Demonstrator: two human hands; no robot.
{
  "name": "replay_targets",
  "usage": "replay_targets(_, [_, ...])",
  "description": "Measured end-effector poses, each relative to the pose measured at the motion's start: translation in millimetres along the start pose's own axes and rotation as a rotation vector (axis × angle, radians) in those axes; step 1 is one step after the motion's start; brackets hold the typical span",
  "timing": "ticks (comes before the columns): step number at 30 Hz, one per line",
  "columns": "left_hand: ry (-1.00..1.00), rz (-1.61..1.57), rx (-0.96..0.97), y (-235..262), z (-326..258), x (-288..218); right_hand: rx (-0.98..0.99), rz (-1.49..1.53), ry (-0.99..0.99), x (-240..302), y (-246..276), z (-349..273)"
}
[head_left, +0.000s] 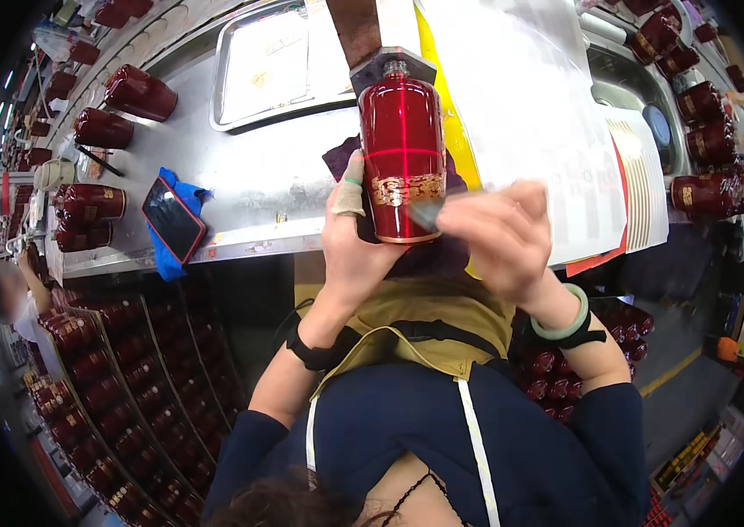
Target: Manually applying decorative labels and cleaning the surface of liquor bottles in a factory production line.
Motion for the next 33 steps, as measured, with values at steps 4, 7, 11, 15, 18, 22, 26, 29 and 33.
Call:
replay_targets(4, [-0.212,0.116,0.033,-3.3,2.5,-28.0,0.130,0.070,0.134,25.3,-12.0,-9.7])
replay_targets(7, [-0.386,0.272,0.024,-3.0,-1.0,-53.3,0.074,0.047,0.078,20.7,0.3,4.7])
replay_targets(11, [-0.418,0.301,0.068,-6.5,-1.6,-66.5,0.139,0.053,0.075,17.4,-14.4,-6.7])
replay_targets(15, [-0.411,0.279,0.075,-1.2,-3.9,-46.9,0.101,0.021,0.072,25.0,-2.5,13.0])
replay_targets(18, [-0.393,0.256,0.076,1.9,-4.1,-43.5,0.101,-0.019,0.059,13.2,-12.9,9.1])
replay_targets(22, [-0.220,0.003,0.224,-1.7,7.0,-26.7,0.229,0.135,0.013,11.4,-4.5,20.6])
replay_targets(26, [0.008,-0.367,0.134,21.9,27.1,-14.4,0.076,0.344,-0.595,-57.5,3.6,9.5])
replay_targets(29, [0.307,-0.481,0.073,5.9,56.2,0.5,0.056,0.237,-0.628,-63.2,19.4,-4.6])
replay_targets(33, [0.453,-0.351,0.084,-22.3,84.1,5.5,0.051,0.264,-0.690,-57.9,10.4,-20.7])
Point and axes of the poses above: each hand's wrist, its own z-axis towards the middle knuckle, its own y-axis out of the back of the hand, x = y × z, the point moved 10 cm from there along z, towards the middle knuckle, and after that the axes turned 15 degrees about -z, right-handed, at the moved point
